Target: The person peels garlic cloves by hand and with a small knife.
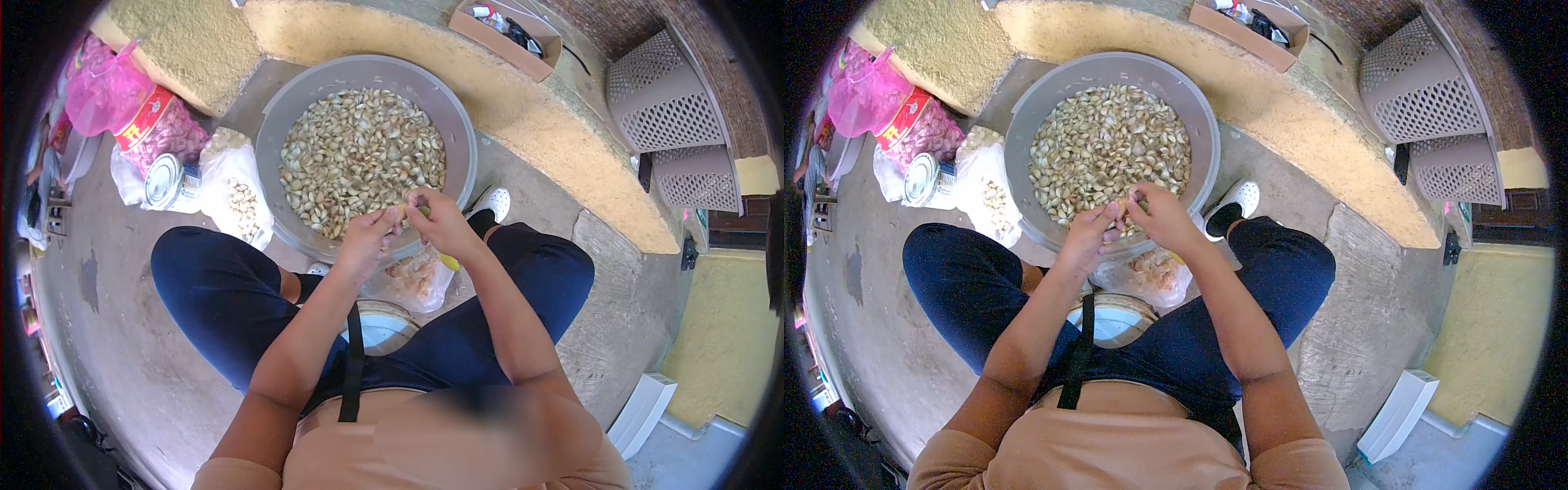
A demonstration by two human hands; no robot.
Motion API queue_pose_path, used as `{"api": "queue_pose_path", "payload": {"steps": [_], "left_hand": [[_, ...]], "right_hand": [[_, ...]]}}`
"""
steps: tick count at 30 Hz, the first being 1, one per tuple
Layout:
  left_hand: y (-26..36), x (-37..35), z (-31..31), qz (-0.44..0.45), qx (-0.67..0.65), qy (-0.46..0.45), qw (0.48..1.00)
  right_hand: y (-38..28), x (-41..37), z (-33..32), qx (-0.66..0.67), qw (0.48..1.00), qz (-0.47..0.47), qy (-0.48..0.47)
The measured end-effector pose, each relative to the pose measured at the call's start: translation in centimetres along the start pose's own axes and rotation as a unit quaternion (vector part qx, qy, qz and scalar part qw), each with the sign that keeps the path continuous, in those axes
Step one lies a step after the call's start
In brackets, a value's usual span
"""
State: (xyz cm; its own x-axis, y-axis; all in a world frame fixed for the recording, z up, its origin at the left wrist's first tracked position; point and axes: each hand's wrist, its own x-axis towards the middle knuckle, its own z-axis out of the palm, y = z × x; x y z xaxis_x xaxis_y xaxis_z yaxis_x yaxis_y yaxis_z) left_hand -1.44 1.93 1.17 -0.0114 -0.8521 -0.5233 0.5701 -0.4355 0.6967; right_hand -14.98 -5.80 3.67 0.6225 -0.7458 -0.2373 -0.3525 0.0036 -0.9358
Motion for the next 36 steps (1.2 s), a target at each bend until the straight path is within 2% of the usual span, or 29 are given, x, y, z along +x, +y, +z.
{"api": "queue_pose_path", "payload": {"steps": [2, 5, 8, 14, 20, 23, 26, 29, 32, 35, 36], "left_hand": [[-0.2, 0.0, 0.1, 0.001, -0.011, 0.005, 1.0], [0.7, -0.3, 1.0, -0.013, -0.073, 0.027, 0.997], [-0.1, 0.3, 0.8, 0.009, -0.09, 0.039, 0.995], [0.5, 0.2, 1.3, 0.045, 0.045, 0.072, 0.995], [-0.2, 0.5, 1.1, 0.061, 0.049, 0.091, 0.993], [-0.1, 0.3, 1.2, 0.058, 0.015, 0.106, 0.993], [-0.3, 0.9, 0.5, 0.009, -0.085, 0.121, 0.989], [-0.1, 1.2, -0.6, -0.024, -0.154, 0.078, 0.985], [-0.1, 1.4, -0.7, -0.018, -0.145, 0.076, 0.986], [0.0, 1.1, -0.3, -0.008, -0.119, 0.077, 0.99], [0.1, 1.0, -0.1, -0.002, -0.112, 0.062, 0.992]], "right_hand": [[0.1, 0.1, 0.2, -0.017, 1.0, -0.007, 0.013], [-0.1, 0.2, 0.9, -0.063, 0.991, -0.077, 0.091], [-0.4, 0.3, 1.4, -0.12, 0.977, -0.105, 0.144], [-0.8, 0.0, 1.6, -0.065, 0.977, -0.06, 0.193], [0.3, 0.1, 2.2, -0.143, 0.961, -0.084, 0.22], [0.0, -0.2, 2.4, -0.211, 0.951, -0.135, 0.179], [0.7, -0.6, 3.1, -0.194, 0.963, -0.152, 0.111], [0.5, -0.9, 3.1, -0.213, 0.959, -0.165, 0.092], [0.0, -1.1, 2.3, -0.167, 0.976, -0.111, 0.087], [0.7, -0.9, 1.8, -0.054, 0.992, -0.077, 0.085], [0.4, -0.9, 1.6, 0.004, 0.997, 0.002, 0.078]]}}
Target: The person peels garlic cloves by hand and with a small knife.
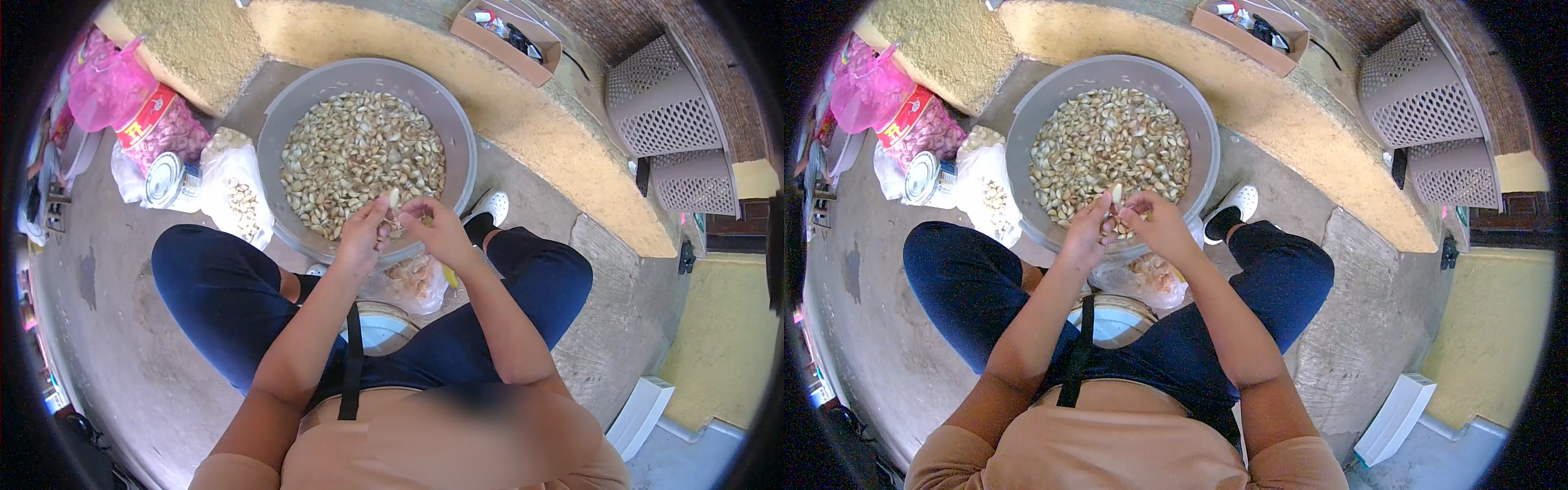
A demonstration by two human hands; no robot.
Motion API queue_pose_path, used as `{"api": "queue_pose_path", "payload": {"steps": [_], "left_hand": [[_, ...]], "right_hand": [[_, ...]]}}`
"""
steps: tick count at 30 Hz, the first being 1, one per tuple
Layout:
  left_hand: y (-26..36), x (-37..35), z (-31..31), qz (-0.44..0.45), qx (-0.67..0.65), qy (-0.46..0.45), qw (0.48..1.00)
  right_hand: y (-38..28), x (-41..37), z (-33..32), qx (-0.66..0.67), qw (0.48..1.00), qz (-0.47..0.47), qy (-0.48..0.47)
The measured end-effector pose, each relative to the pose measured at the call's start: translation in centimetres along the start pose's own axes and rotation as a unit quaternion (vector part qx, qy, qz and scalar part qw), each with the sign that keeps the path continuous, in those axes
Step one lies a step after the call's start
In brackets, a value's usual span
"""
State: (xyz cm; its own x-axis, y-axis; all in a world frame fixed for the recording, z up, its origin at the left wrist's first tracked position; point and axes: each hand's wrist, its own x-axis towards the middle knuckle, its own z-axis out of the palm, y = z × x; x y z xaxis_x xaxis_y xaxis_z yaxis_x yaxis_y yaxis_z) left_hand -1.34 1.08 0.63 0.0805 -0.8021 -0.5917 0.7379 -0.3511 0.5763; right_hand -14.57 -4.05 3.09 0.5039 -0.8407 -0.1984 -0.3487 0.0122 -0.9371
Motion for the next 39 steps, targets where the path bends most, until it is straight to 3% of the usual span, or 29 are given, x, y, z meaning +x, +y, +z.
{"api": "queue_pose_path", "payload": {"steps": [2, 5, 11, 14, 17, 23, 29, 39], "left_hand": [[-0.1, -0.2, 0.2, 0.01, 0.015, -0.031, 0.999], [-0.7, 0.1, 0.0, 0.035, 0.092, -0.047, 0.994], [0.1, -0.3, 0.2, 0.028, 0.137, -0.069, 0.988], [0.3, 0.0, 0.0, 0.103, 0.298, -0.045, 0.948], [0.4, 0.3, -0.6, 0.143, 0.359, -0.026, 0.922], [1.2, -0.2, -0.7, 0.022, 0.196, -0.063, 0.978], [0.4, 0.1, -1.4, -0.016, 0.004, -0.126, 0.992], [0.3, -0.2, -1.0, -0.049, -0.123, -0.202, 0.97]], "right_hand": [[-0.8, 0.0, -0.4, 0.103, 0.981, 0.166, -0.014], [0.0, 0.3, -0.5, 0.126, 0.971, 0.2, -0.045], [-0.2, 0.3, -1.2, 0.04, 0.989, 0.134, -0.046], [-0.8, 0.3, -1.4, -0.041, 0.99, 0.126, -0.05], [0.0, 0.3, -1.3, -0.12, 0.989, 0.062, -0.065], [-0.6, 0.1, -2.0, 0.054, 0.985, 0.1, -0.13], [0.1, 0.2, -1.4, 0.235, 0.956, 0.081, -0.159], [-0.4, 0.3, -1.3, 0.294, 0.934, 0.12, -0.166]]}}
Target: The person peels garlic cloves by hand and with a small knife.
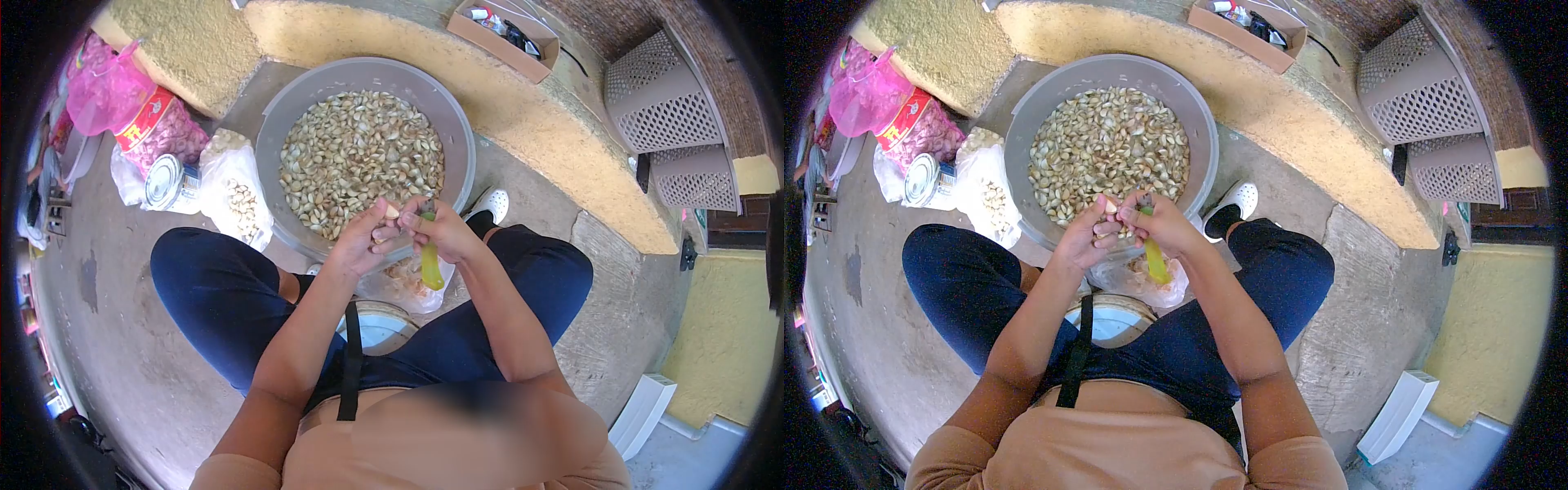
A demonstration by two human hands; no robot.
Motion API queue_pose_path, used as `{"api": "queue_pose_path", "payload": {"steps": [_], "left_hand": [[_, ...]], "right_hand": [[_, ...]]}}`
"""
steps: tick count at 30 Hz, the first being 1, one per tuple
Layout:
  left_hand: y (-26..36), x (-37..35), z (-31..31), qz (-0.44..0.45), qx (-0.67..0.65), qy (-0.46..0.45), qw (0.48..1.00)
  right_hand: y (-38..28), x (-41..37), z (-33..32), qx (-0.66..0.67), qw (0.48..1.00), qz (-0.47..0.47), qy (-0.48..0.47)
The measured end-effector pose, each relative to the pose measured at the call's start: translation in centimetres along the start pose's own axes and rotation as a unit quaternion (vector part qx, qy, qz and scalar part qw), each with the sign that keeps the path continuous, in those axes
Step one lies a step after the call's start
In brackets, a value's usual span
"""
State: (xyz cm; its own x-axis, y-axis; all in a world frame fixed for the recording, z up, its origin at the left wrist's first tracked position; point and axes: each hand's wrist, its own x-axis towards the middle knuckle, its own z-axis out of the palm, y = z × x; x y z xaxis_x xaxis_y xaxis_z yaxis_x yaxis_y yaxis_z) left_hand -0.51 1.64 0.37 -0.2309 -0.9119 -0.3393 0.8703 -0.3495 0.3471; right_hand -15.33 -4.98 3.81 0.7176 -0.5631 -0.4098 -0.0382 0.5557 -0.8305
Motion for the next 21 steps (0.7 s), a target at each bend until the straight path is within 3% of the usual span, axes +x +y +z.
{"api": "queue_pose_path", "payload": {"steps": [8, 11, 14, 20, 21], "left_hand": [[0.2, 0.0, 0.2, 0.022, 0.044, -0.011, 0.999], [1.4, -0.1, 0.7, 0.034, 0.255, 0.086, 0.963], [2.0, -0.2, 0.7, 0.04, 0.354, 0.077, 0.931], [1.1, 0.0, 0.5, 0.066, 0.391, 0.092, 0.913], [1.1, -0.1, 0.6, 0.051, 0.329, 0.077, 0.94]], "right_hand": [[-0.5, -0.2, 0.1, -0.004, 1.0, 0.008, -0.013], [-1.5, -0.7, 0.2, -0.061, 0.996, 0.062, 0.019], [-1.8, -0.9, 0.7, -0.232, 0.97, 0.054, 0.048], [-0.1, -0.1, -0.1, -0.247, 0.968, -0.012, 0.044], [-0.2, -0.1, -0.1, -0.228, 0.973, -0.017, 0.04]]}}
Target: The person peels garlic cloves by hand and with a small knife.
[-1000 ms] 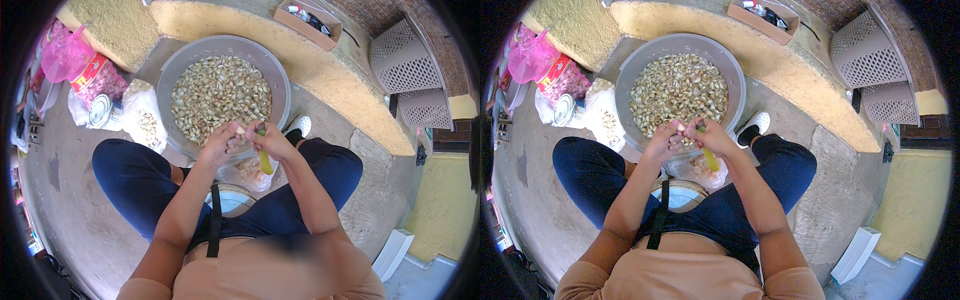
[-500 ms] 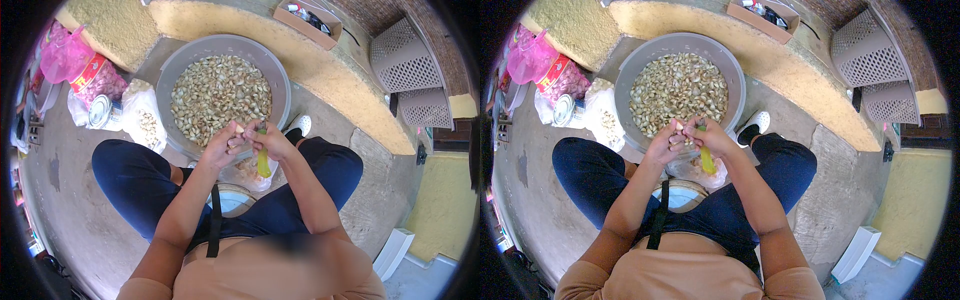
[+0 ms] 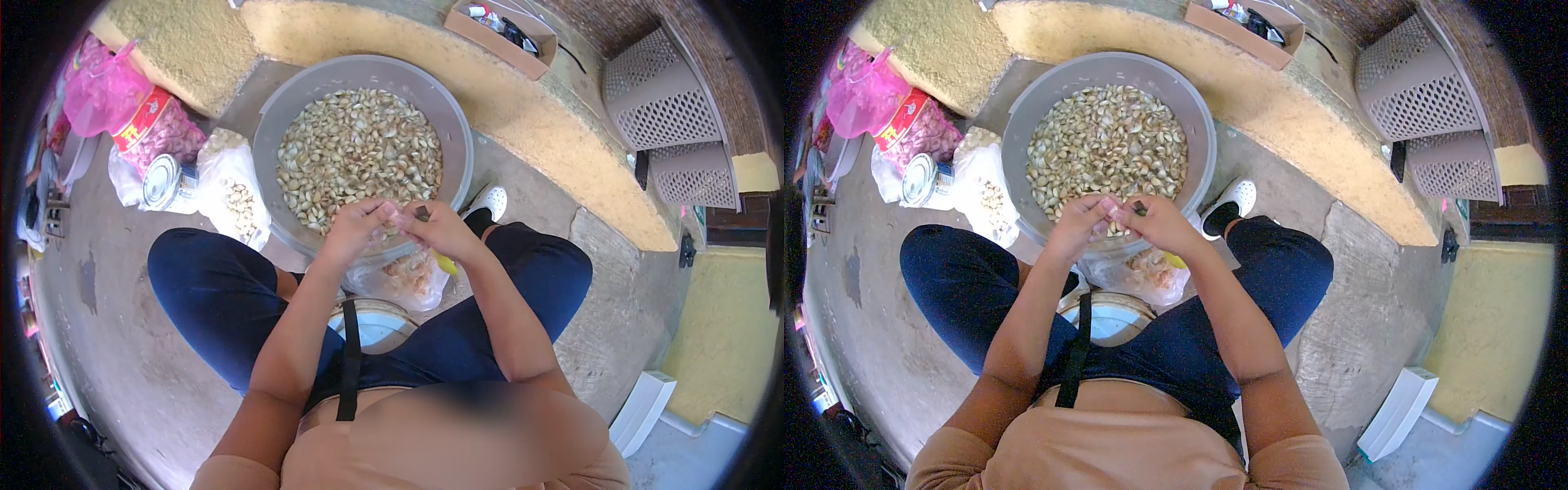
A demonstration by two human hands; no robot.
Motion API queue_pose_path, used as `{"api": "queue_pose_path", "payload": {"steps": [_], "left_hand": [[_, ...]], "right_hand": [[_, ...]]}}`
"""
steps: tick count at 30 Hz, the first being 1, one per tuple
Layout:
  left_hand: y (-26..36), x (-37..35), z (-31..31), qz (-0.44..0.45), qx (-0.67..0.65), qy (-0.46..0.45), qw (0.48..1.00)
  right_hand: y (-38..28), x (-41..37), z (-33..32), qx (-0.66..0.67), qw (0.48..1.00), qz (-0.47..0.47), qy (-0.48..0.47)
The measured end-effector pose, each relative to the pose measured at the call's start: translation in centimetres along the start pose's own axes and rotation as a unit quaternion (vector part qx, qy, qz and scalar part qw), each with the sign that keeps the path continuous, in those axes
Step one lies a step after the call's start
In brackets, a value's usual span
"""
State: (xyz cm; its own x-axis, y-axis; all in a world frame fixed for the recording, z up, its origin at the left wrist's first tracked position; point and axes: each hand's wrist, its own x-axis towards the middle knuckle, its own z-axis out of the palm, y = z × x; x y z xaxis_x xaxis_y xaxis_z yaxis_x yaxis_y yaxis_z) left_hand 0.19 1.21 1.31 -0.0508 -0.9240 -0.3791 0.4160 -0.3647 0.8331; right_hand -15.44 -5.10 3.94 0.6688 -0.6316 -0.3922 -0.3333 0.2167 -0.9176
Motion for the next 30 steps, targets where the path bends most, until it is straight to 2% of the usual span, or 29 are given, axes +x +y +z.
{"api": "queue_pose_path", "payload": {"steps": [2, 5, 8, 11, 14, 16, 17, 20, 23, 26, 30], "left_hand": [[0.1, -0.3, 0.3, -0.029, -0.133, -0.037, 0.99], [-0.5, -0.3, 0.3, -0.039, -0.23, -0.067, 0.97], [-0.7, -0.4, 0.8, -0.031, -0.315, -0.089, 0.944], [-0.6, -0.5, 1.0, -0.035, -0.329, -0.08, 0.94], [-0.4, -0.3, 1.2, -0.057, -0.291, -0.057, 0.953], [0.5, -0.4, 1.4, -0.086, -0.22, -0.011, 0.972], [0.8, -0.4, 1.4, -0.1, -0.184, 0.012, 0.978], [0.9, -0.2, 0.9, -0.085, -0.032, -0.005, 0.996], [0.9, -0.2, 0.2, -0.097, -0.116, -0.052, 0.987], [0.8, -0.1, 0.0, -0.075, -0.124, -0.068, 0.987], [1.0, -0.1, 0.2, -0.047, -0.119, -0.076, 0.989]], "right_hand": [[0.1, -0.1, -0.1, 0.041, 0.999, -0.01, -0.006], [0.3, -0.1, 0.6, 0.139, 0.989, -0.043, -0.006], [0.1, -0.1, 1.2, 0.231, 0.973, -0.02, 0.012], [0.1, -0.1, 0.9, 0.287, 0.957, -0.028, -0.027], [0.3, -0.1, 0.5, 0.268, 0.963, 0.001, -0.012], [-0.3, -0.2, 0.5, 0.014, 0.994, -0.089, 0.06], [-0.6, -0.2, 0.5, -0.115, 0.98, -0.132, 0.094], [-0.6, -0.3, 0.3, -0.209, 0.964, -0.137, 0.087], [-0.7, -0.5, 0.2, -0.209, 0.961, -0.162, 0.079], [0.7, 0.1, 0.5, -0.058, 0.981, -0.162, 0.086], [0.3, 0.1, 1.3, 0.095, 0.988, -0.074, 0.101]]}}
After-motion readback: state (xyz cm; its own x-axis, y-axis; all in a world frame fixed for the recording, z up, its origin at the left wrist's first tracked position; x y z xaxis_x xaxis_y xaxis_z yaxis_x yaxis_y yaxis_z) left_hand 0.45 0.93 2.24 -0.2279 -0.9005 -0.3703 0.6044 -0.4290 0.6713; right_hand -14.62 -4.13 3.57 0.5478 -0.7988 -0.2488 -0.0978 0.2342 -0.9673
